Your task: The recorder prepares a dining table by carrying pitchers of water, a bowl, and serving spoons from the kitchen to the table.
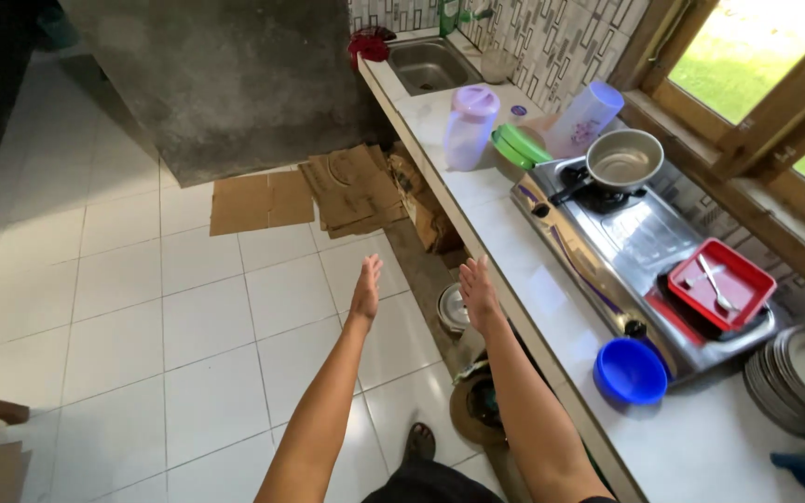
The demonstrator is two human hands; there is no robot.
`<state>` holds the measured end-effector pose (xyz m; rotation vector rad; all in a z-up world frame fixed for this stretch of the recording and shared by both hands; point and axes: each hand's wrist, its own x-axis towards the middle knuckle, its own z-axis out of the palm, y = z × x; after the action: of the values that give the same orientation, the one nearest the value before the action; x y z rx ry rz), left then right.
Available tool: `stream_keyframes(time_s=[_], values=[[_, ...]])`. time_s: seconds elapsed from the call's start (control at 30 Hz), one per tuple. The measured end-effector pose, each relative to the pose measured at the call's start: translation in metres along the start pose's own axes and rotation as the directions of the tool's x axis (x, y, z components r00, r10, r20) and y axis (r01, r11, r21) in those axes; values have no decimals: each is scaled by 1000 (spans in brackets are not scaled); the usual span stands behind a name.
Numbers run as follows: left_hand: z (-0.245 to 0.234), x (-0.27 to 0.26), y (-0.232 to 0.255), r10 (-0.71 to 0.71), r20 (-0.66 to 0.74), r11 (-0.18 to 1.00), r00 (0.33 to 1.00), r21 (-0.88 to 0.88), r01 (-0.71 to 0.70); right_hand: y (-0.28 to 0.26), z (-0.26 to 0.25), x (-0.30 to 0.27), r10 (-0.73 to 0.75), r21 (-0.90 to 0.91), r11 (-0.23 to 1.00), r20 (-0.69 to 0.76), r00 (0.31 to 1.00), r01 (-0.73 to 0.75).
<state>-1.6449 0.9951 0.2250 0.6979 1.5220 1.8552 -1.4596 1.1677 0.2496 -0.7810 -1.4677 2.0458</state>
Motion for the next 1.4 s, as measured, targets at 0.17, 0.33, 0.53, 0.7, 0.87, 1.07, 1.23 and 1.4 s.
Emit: stream_keyframes(time_s=[0.17, 0.33, 0.53, 0.7, 0.87, 1.07, 1.23, 1.4], values=[[18, 103, -6, -9, -2, 999, 1000, 36, 9, -21, -21, 94, 17, 46, 999, -16, 1000, -17], [29, 171, 4, 8, -32, 1000, 999, 2, -8, -46, -40, 174, 18, 51, 999, 1, 1000, -18], [36, 249, -7, 2, -15, 999, 1000, 42, -1, -64, -55, 250, -1, 76, 997, -26, 1000, 3], [49, 310, -18, -34, 34, 998, 999, 47, 32, -71, -62, 297, -19, 71, 997, -27, 999, 21], [67, 378, -6, -98, 108, 986, 989, 144, 82, -76, -69, 363, -72, -31, 997, -89, 993, 69], [69, 486, -34, 8, 217, 985, 976, 167, -45, -112, -44, 436, -328, -607, 783, -213, 920, 139], [75, 537, -12, -81, 221, 958, 972, 287, 15, -113, -49, 494, -650, -932, 267, 13, 760, 245], [92, 594, -65, 52, 330, 986, 943, 134, -101, -138, -33, 489, -614, -991, 128, -57, 788, 28]])
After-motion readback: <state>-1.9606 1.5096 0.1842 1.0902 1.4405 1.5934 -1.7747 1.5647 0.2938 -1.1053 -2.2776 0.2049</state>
